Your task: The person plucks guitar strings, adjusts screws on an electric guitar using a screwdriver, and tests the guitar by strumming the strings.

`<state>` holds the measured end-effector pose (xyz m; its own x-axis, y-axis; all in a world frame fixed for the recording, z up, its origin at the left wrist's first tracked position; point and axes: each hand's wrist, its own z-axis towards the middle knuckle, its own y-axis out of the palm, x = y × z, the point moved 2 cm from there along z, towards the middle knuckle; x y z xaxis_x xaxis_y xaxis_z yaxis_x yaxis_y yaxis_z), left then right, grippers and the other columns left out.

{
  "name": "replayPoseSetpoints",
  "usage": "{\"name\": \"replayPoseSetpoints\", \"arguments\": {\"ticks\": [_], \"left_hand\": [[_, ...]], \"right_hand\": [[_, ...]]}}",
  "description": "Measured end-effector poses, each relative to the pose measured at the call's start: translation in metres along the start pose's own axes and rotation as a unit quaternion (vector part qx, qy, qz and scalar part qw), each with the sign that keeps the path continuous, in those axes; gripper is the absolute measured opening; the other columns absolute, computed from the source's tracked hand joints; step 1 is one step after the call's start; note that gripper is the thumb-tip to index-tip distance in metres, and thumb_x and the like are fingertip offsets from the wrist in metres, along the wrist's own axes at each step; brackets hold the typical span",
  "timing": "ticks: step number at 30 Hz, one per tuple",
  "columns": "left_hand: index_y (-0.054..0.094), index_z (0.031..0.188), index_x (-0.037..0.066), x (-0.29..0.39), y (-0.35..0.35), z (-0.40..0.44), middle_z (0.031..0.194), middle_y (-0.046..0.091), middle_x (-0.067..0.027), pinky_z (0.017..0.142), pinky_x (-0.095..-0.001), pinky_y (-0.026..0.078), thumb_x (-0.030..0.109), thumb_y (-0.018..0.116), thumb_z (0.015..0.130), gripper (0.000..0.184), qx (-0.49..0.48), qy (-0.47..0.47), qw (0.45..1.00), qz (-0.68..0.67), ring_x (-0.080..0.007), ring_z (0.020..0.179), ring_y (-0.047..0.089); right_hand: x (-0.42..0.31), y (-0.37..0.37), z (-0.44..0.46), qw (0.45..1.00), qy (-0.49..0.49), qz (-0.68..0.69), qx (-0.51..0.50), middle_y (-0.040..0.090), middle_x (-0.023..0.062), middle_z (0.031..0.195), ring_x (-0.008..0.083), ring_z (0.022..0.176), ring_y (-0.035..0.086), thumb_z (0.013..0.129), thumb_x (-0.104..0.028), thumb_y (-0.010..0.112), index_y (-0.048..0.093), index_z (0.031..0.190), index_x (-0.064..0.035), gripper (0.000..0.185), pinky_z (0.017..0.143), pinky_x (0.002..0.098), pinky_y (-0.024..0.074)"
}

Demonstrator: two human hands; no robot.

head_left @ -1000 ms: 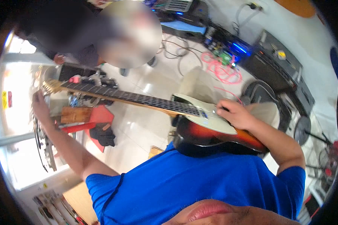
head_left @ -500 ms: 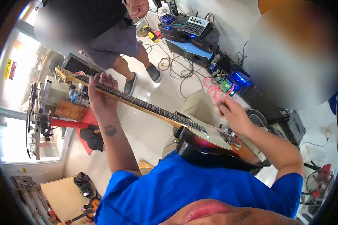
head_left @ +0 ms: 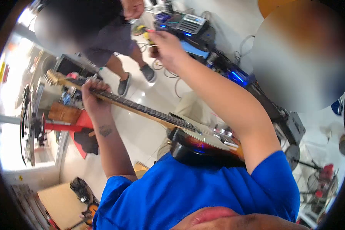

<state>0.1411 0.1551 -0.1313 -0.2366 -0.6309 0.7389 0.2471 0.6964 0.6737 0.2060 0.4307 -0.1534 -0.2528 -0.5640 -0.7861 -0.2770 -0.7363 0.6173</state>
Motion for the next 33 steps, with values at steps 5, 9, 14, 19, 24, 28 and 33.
{"name": "replayPoseSetpoints", "arguments": {"ticks": [5,9,14,19,24,28,33], "left_hand": [[0.058,0.082,0.01,0.001,-0.012,0.01,0.069,0.055,-0.0022,0.066,-0.0344,0.046,0.015,0.065,0.094,0.015,-0.005,0.02,1.0,-0.014,-0.018,0.066,0.054],[0.066,0.096,0.01,0.007,-0.005,-0.012,0.079,0.065,-0.0049,0.07,-0.0344,0.056,0.022,0.065,0.097,0.013,0.012,0.025,0.992,0.123,-0.018,0.072,0.064],[0.052,0.087,0.008,0.011,-0.014,0.004,0.077,0.041,0.0001,0.075,-0.0322,0.042,0.019,0.06,0.097,0.018,-0.054,-0.006,0.995,0.083,-0.0161,0.075,0.042],[0.054,0.088,0.005,0.018,-0.03,0.016,0.078,0.043,-0.001,0.073,-0.033,0.041,0.018,0.061,0.097,0.017,0.01,0.057,0.99,0.132,-0.0165,0.075,0.042],[0.041,0.08,0.01,0.007,0.019,-0.014,0.077,0.038,-0.0005,0.073,-0.0338,0.039,0.014,0.059,0.097,0.025,0.128,0.094,0.957,0.242,-0.0172,0.073,0.039],[0.04,0.079,0.01,0.023,-0.023,0.006,0.077,0.038,-0.0008,0.073,-0.0334,0.038,0.013,0.057,0.096,0.025,0.04,0.054,0.975,0.21,-0.0174,0.074,0.038],[0.04,0.079,0.01,0.024,-0.009,0.006,0.077,0.04,-0.0013,0.073,-0.0339,0.038,0.008,0.058,0.095,0.024,0.071,0.029,0.972,0.223,-0.0176,0.074,0.039]], "right_hand": [[-0.018,0.0,-0.007,0.999,0.018,-0.012,-0.039,0.061,0.0014,0.092,0.0099,0.074,0.058,0.106,-0.026,0.056,0.064,0.114,-0.005,0.024,0.067,0.0282,0.052],[-0.007,-0.053,-0.011,0.977,-0.06,-0.201,-0.034,0.062,0.0038,0.086,0.0146,0.076,0.06,0.104,-0.029,0.055,0.066,0.101,-0.0033,0.028,0.069,0.0365,0.0531],[-0.032,-0.14,-0.111,0.985,0.001,-0.155,0.08,0.059,0.0024,0.087,0.0114,0.07,0.056,0.1,-0.02,0.061,0.064,0.116,-0.0029,0.023,0.061,0.0303,0.0491],[-0.056,-0.371,-0.227,0.874,0.002,-0.335,0.351,0.061,0.007,0.094,0.0178,0.083,0.057,0.098,-0.023,0.06,0.063,0.124,-0.0033,0.033,0.072,0.0315,0.0461],[-0.091,-0.569,-0.368,0.564,0.052,-0.531,0.63,0.07,0.0294,0.112,0.0447,0.111,0.066,0.092,-0.034,0.062,0.063,0.124,0.0009,0.047,0.097,0.051,0.0497],[-0.103,-0.644,-0.409,0.516,0.086,-0.601,0.605,0.067,0.0275,0.117,0.0462,0.113,0.063,0.09,-0.03,0.067,0.061,0.123,-0.0057,0.041,0.098,0.0531,0.0495],[-0.1,-0.675,-0.401,0.455,0.175,-0.667,0.564,0.061,0.02,0.126,0.0405,0.121,0.059,0.092,-0.03,0.066,0.06,0.129,-0.0152,0.041,0.1,0.056,0.0485]]}}
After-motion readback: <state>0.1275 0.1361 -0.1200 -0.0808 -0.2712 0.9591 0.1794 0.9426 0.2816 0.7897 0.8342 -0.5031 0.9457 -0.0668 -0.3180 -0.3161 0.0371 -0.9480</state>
